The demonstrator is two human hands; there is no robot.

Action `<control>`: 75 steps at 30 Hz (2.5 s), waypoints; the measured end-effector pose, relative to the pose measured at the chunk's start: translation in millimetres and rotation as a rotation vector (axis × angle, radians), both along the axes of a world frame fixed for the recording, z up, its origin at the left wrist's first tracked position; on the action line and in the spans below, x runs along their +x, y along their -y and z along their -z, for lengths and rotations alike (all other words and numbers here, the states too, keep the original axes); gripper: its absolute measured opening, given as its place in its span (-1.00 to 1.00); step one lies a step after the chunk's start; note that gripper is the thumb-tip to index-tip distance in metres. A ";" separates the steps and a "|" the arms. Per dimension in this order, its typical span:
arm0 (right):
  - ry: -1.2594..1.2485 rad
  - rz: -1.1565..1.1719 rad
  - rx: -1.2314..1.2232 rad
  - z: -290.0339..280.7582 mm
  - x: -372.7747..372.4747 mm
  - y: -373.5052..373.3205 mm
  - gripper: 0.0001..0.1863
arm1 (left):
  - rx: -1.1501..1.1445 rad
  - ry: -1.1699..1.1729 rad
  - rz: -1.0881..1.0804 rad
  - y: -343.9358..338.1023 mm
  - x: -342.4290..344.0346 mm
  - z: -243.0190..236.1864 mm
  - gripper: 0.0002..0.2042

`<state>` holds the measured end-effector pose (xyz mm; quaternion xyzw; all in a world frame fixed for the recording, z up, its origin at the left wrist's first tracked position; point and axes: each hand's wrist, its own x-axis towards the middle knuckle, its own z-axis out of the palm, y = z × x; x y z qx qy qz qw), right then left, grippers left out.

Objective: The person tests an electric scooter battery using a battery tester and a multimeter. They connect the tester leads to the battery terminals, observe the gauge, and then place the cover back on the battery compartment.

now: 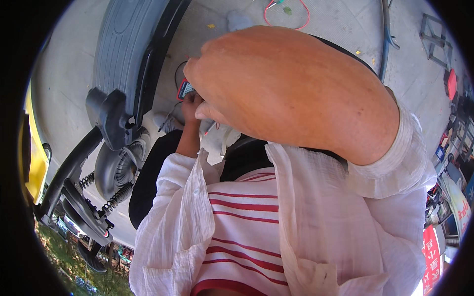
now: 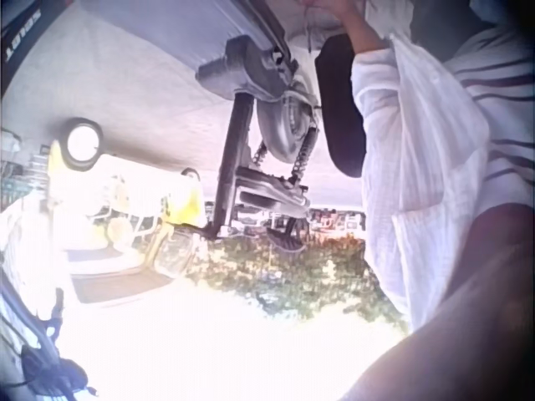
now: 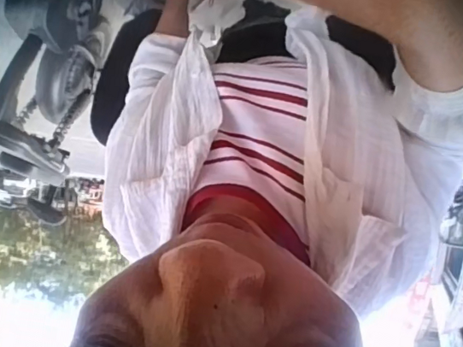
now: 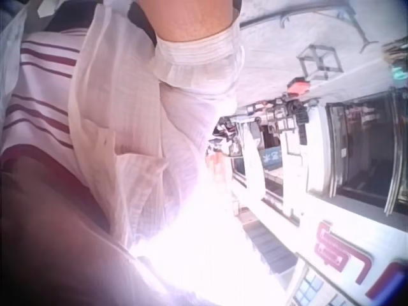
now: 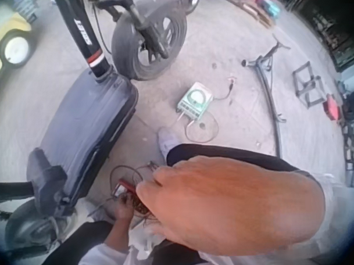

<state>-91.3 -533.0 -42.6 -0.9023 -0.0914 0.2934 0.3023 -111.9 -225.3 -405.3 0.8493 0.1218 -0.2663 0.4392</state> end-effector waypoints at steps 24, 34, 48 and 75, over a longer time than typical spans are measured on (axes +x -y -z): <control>-0.040 -0.062 -0.094 -2.6 3.7 2.7 -0.52 | 0.459 0.028 0.398 9.8 -21.5 -25.0 -0.78; -0.048 -0.107 0.001 3.9 11.6 3.3 -0.42 | 0.486 0.419 1.169 67.8 -32.5 42.0 -0.79; 0.133 -0.232 -0.025 3.8 -9.1 -14.9 -0.52 | 0.219 -0.017 1.005 80.4 7.2 0.7 -0.82; -0.245 1.311 -0.207 308.6 -440.0 114.0 -0.65 | -1.041 -0.013 -0.470 -140.6 -15.3 -375.3 -0.73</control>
